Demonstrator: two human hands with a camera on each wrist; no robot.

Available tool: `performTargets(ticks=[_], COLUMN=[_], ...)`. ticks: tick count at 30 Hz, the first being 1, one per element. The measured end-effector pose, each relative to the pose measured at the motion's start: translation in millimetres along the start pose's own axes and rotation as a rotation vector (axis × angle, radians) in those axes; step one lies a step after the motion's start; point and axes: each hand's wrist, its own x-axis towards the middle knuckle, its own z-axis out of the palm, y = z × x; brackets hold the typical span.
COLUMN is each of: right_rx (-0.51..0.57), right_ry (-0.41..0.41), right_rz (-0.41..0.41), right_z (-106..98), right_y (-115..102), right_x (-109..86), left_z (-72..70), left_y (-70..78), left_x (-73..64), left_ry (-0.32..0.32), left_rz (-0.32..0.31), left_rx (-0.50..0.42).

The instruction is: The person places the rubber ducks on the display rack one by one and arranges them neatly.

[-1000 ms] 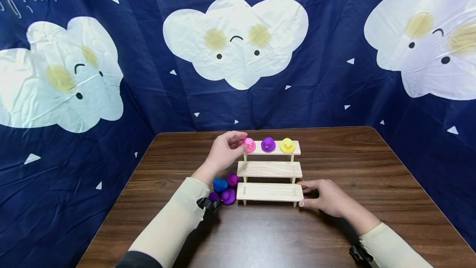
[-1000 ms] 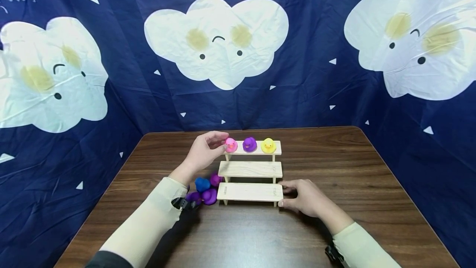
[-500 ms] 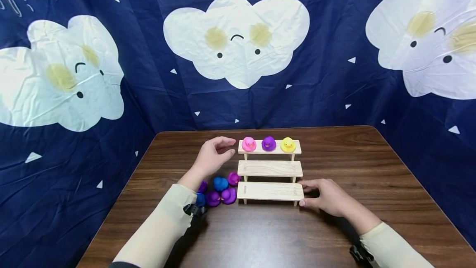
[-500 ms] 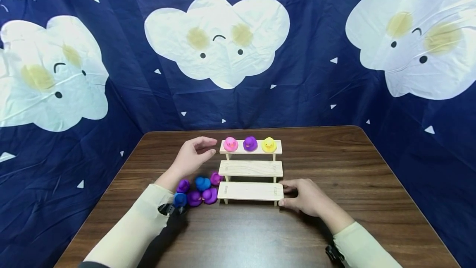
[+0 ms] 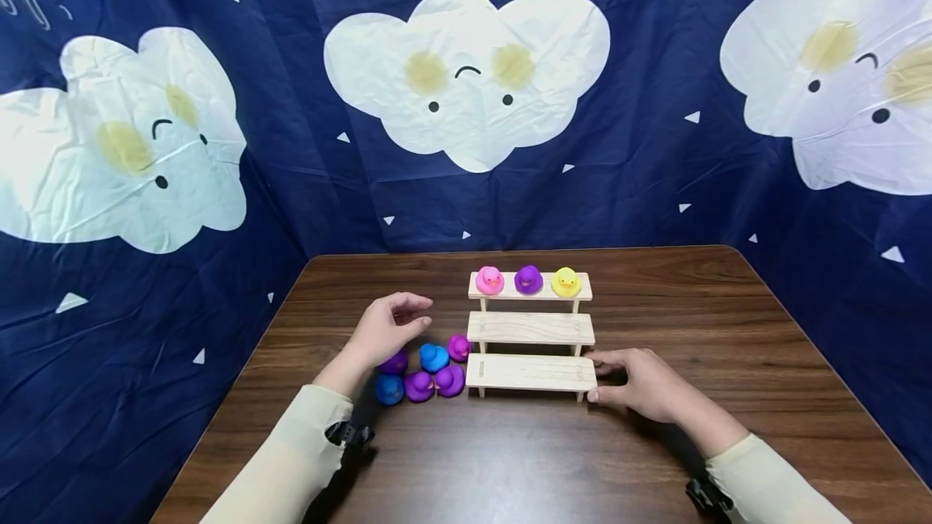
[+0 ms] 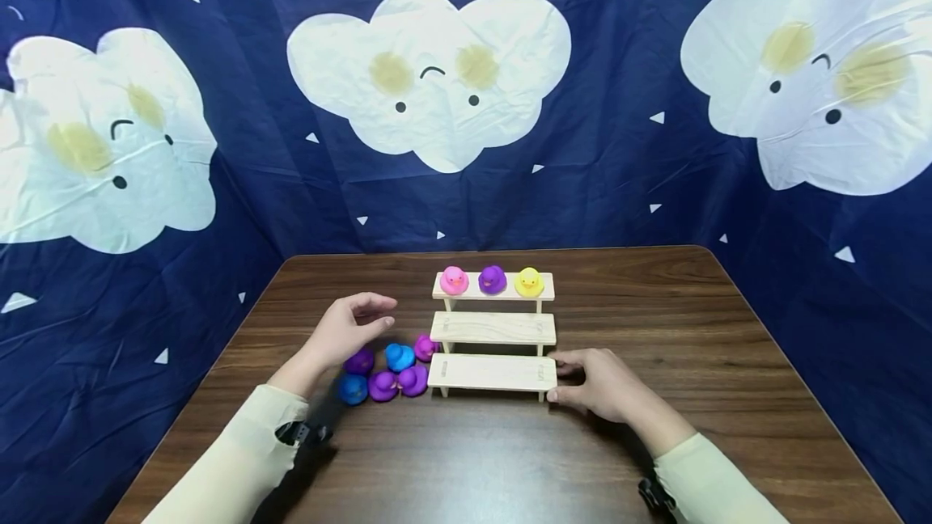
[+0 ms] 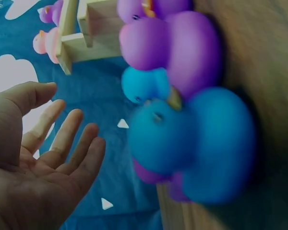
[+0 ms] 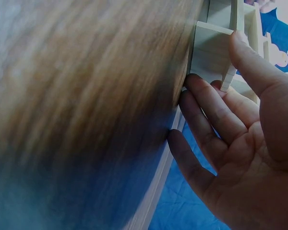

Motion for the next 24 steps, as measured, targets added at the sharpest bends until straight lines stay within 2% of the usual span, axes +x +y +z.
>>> performTargets(ticks=[8, 14, 24], right_rx=[0.003, 0.005, -0.010], right_ry=[0.001, -0.004, 0.004], right_rz=[0.021, 0.018, -0.008], right_z=[-0.5, 0.1, -1.1], right_y=[0.4, 0.4, -0.4], right_x=[0.0, -1.3, -0.6], left_z=[-10.7, -13.9, -19.4], left_y=[-16.5, -29.2, -43.1], left_x=[-15.8, -26.2, -40.1], left_ry=[0.014, -0.007, -0.049], left_rz=[-0.028, -0.022, -0.087], left_rx=[0.007, 0.020, 0.003])
